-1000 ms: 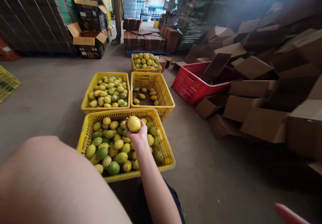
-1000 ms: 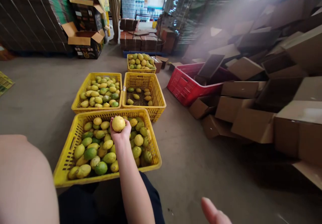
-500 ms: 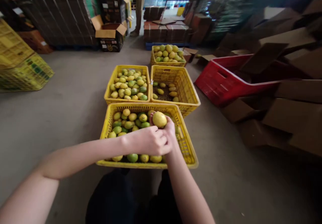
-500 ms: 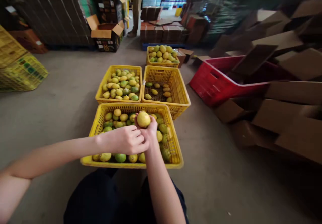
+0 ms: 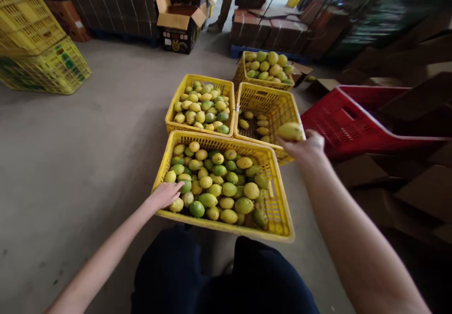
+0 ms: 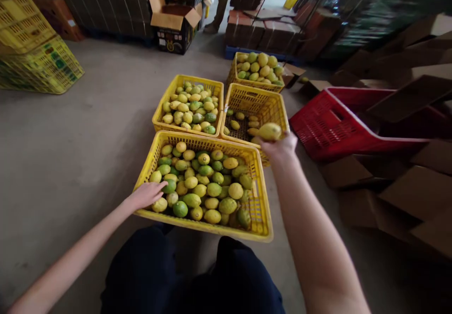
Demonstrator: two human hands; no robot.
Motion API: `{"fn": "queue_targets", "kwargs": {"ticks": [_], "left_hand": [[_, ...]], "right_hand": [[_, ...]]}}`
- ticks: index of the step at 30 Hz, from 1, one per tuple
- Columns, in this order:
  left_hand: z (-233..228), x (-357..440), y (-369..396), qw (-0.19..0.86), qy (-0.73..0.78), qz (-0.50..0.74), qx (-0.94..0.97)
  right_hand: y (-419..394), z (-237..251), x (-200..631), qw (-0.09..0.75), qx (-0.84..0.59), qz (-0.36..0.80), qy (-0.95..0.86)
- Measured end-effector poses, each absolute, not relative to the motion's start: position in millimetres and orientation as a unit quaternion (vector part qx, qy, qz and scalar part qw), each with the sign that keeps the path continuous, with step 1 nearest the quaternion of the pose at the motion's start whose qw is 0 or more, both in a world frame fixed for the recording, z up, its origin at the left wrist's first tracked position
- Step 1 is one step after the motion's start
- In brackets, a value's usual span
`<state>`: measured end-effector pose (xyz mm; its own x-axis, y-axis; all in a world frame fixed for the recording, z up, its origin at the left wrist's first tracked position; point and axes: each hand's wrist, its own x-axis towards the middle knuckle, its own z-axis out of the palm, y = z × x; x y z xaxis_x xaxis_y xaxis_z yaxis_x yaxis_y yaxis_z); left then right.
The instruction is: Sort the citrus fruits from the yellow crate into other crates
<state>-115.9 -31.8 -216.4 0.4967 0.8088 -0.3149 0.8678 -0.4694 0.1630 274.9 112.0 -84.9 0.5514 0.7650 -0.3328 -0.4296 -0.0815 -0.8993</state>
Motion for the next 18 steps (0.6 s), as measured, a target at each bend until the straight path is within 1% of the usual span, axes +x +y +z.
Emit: {"fn": "queue_targets", "kwargs": {"ticks": [1,3,5,7,8,9,10,11,13,14,18], "left_hand": [[-223,-121,-37,0.17,0.503,-0.09,0.843],[-231,-123,-45,0.198,0.515,-0.057,0.832],[-233,-121,-49,0.218,0.526,-0.019,0.822],[-233,-118,-50,0.231,0.543,0.003,0.807],[-233,-117,-49,0.236,0.551,0.006,0.8],[-233,-117,-49,0.238,0.56,0.008,0.794],[-233,-118,-48,0.24,0.567,0.009,0.788],[-233,-119,-48,0.24,0.573,0.009,0.783],[-233,-120,-47,0.24,0.582,0.008,0.777],[-233,-120,-47,0.241,0.585,0.008,0.774],[-232,-120,-47,0.245,0.595,0.008,0.765]], "right_hand": [[122,-78,282,0.654,-0.608,0.435,-0.118],[130,-73,286,0.61,-0.666,0.412,-0.12],[119,-84,278,0.549,-0.694,0.424,-0.191],[96,-110,261,0.473,-0.7,0.459,-0.276],[83,-126,252,0.444,-0.705,0.472,-0.289],[70,-143,243,0.396,-0.717,0.479,-0.316],[59,-159,235,0.28,-0.744,0.448,-0.41],[51,-174,227,0.235,-0.75,0.437,-0.437],[41,-199,213,0.173,-0.75,0.419,-0.482],[39,-209,207,0.156,-0.746,0.414,-0.499],[43,-231,179,0.059,-0.723,0.392,-0.566]]}}
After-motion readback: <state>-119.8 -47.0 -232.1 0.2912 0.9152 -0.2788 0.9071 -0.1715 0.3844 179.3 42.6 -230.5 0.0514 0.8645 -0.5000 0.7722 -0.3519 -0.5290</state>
